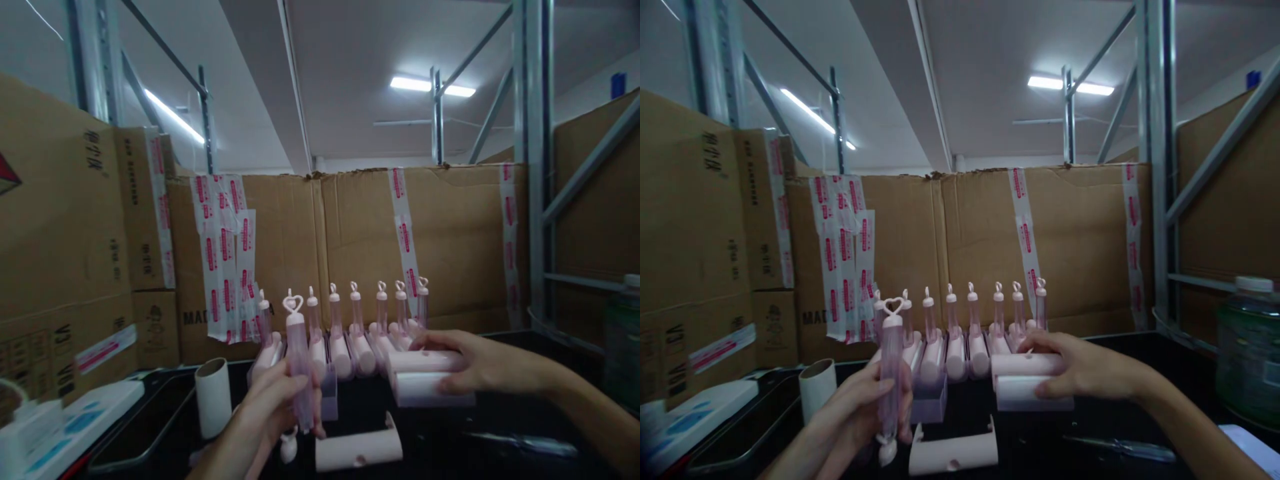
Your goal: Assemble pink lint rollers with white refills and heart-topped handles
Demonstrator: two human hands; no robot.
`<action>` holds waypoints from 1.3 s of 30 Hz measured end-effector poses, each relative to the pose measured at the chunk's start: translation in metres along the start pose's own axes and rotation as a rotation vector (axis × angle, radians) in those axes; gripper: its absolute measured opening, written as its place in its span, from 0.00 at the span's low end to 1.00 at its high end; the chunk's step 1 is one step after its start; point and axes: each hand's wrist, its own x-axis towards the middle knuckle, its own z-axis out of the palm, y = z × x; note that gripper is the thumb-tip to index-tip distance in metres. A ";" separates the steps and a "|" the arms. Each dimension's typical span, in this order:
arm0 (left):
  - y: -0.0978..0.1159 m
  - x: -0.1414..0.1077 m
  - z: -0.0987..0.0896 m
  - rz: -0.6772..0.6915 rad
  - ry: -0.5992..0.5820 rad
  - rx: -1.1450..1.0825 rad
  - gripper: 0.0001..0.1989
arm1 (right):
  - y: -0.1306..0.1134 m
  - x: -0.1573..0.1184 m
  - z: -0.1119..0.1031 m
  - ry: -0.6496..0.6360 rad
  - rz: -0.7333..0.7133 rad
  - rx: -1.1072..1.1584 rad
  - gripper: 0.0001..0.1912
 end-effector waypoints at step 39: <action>-0.009 -0.009 0.026 0.378 -0.118 1.407 0.19 | -0.079 0.012 0.134 0.360 -0.518 0.193 0.28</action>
